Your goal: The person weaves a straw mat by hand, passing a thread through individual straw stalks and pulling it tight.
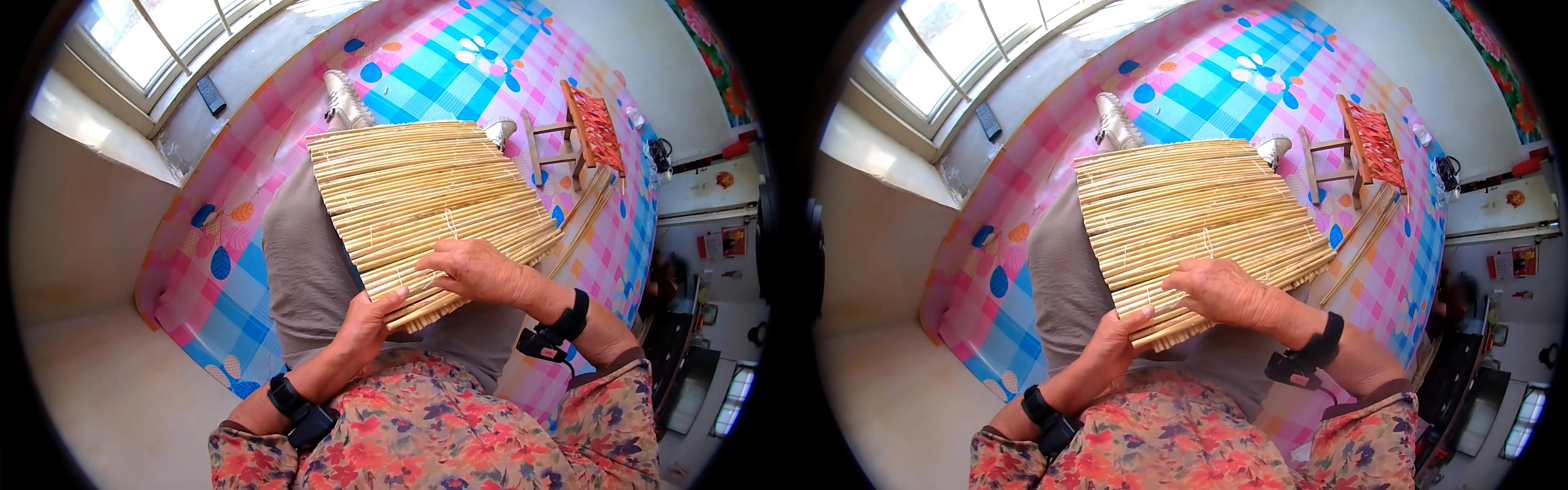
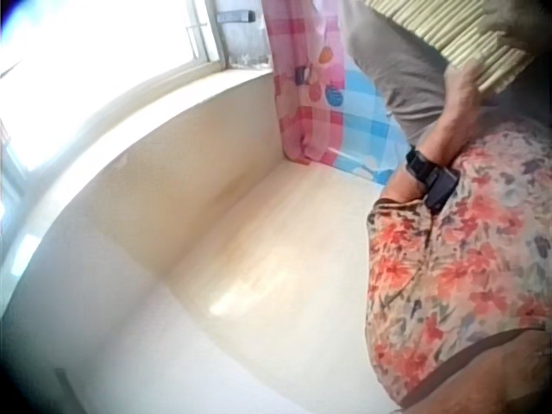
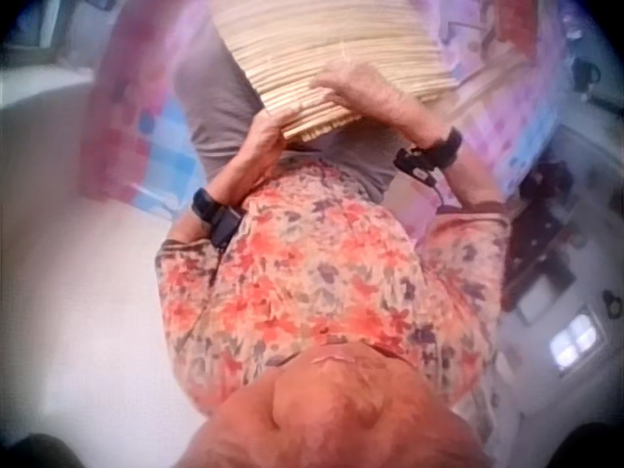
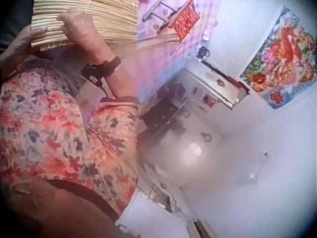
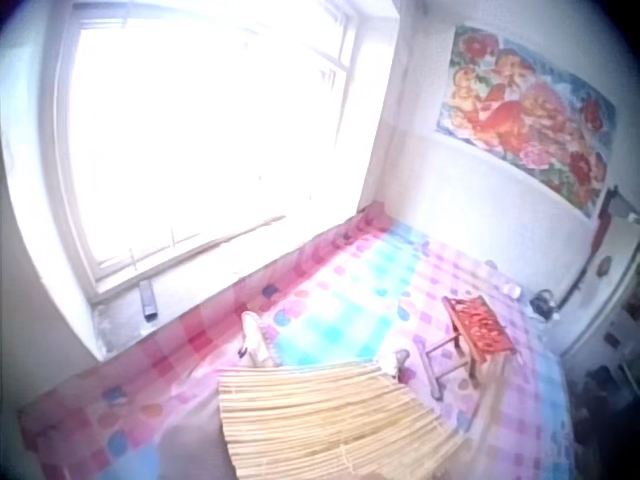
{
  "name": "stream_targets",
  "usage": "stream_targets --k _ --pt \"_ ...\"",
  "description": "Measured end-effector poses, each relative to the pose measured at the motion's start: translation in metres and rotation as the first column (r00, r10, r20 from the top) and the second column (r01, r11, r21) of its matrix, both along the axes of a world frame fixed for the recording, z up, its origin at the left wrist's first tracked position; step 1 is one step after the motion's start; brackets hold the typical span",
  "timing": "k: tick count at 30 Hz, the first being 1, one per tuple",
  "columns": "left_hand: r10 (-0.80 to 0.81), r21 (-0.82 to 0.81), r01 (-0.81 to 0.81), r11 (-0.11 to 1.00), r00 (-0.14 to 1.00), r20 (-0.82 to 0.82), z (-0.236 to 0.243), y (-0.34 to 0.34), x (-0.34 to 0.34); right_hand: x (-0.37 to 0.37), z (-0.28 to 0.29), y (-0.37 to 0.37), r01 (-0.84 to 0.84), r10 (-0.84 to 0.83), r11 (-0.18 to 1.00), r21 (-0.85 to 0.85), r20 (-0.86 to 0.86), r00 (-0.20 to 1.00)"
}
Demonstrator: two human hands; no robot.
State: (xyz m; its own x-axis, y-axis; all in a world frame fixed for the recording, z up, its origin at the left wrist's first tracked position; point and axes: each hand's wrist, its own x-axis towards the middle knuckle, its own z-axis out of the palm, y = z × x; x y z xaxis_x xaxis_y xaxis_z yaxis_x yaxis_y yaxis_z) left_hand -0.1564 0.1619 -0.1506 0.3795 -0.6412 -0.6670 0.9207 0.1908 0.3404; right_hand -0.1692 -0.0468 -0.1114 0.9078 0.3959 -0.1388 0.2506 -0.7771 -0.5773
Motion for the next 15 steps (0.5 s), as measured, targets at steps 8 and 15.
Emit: stream_targets --k 8,15 --pt "0.075 -0.002 -0.075 0.997 0.992 0.098 -0.016 -0.006 -0.007 -0.007 -0.014 0.001 -0.099 0.119 0.976 -0.192 0.097 0.988" --pt "0.051 -0.031 -0.046 0.998 0.980 0.191 -0.002 -0.009 0.000 0.001 0.012 -0.009 0.256 -0.212 0.936 0.239 -0.195 0.958"
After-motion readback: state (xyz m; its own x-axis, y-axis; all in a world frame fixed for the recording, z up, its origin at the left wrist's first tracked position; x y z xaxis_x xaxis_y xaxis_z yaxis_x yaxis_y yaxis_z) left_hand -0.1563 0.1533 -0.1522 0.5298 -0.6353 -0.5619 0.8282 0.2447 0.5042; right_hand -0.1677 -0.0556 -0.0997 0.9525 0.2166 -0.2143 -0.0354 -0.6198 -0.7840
